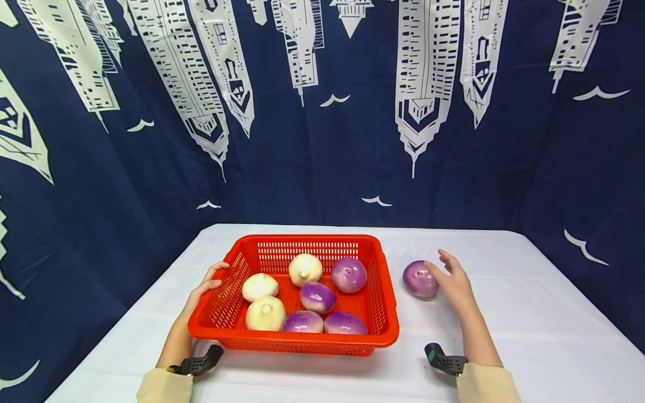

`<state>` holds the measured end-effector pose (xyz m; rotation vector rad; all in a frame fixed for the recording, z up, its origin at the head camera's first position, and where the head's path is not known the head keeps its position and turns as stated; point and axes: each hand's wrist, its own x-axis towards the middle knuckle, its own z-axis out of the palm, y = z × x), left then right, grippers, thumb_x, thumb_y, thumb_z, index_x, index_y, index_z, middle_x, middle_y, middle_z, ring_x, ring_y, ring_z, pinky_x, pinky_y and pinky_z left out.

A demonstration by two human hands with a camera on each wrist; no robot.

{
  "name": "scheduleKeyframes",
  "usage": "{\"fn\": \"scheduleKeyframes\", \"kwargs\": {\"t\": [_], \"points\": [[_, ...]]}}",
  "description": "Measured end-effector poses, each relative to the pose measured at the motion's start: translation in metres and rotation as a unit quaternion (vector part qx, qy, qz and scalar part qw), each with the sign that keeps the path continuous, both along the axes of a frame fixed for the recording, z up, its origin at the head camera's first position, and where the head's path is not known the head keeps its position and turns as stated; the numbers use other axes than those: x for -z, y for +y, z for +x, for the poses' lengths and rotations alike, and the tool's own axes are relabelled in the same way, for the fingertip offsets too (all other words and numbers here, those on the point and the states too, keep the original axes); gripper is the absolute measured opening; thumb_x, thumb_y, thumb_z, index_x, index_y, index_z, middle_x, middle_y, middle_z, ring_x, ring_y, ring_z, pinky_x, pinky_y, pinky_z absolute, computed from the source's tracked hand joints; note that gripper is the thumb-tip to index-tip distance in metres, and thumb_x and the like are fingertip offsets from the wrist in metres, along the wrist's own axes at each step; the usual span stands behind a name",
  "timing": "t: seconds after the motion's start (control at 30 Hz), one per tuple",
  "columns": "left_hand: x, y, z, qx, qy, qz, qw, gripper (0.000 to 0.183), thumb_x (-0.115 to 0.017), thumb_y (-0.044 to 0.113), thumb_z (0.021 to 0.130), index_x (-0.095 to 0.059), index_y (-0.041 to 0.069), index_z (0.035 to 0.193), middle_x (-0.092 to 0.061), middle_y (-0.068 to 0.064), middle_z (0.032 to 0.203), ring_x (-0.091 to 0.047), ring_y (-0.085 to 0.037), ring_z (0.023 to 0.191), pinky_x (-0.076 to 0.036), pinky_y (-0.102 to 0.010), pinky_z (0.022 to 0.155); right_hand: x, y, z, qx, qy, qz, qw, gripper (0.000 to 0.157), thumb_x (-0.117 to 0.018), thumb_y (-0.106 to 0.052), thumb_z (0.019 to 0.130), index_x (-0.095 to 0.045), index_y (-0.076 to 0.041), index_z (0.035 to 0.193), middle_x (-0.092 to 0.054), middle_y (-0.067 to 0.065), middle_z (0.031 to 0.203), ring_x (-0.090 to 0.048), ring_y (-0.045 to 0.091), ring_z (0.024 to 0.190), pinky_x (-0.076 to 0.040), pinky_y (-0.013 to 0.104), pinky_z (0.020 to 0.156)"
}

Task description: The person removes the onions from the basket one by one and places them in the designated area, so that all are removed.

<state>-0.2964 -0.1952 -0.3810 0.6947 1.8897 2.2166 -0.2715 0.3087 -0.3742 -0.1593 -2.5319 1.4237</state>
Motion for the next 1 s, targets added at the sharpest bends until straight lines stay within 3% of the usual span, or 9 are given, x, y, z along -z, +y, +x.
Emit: {"fn": "scheduleKeyframes", "kwargs": {"t": [0.37,0.7,1.0], "points": [[-0.001,0.001,0.002,0.001,-0.004,0.000,1.0000,0.040,-0.018,0.002,0.086,-0.030,0.020,0.120,-0.031,-0.004,0.122,-0.040,-0.017,0.107,-0.043,-0.028,0.085,-0.026,-0.010,0.007,0.006,0.043,0.005,0.999,0.072,-0.043,-0.045,0.090,-0.016,-0.006,0.144,-0.019,0.026,0.146,-0.015,0.046,0.134,-0.022,0.066,0.098],[-0.004,0.003,0.005,-0.012,-0.034,0.000,0.9994,0.040,-0.020,0.003,0.086,-0.030,0.021,0.120,-0.028,-0.006,0.124,-0.039,-0.018,0.108,-0.044,-0.027,0.085,-0.042,-0.022,0.014,-0.037,0.085,0.026,0.995,0.069,-0.044,-0.043,0.091,-0.016,-0.011,0.145,-0.021,0.022,0.147,-0.021,0.044,0.132,-0.024,0.070,0.091],[-0.007,0.004,0.006,-0.019,-0.042,-0.004,0.9989,0.040,-0.020,0.003,0.086,-0.030,0.021,0.120,-0.027,-0.007,0.126,-0.037,-0.020,0.111,-0.042,-0.029,0.088,-0.058,-0.037,0.021,-0.086,0.116,0.031,0.989,0.065,-0.048,-0.037,0.090,-0.019,-0.015,0.145,-0.022,0.018,0.148,-0.021,0.042,0.133,-0.019,0.071,0.093]]}}
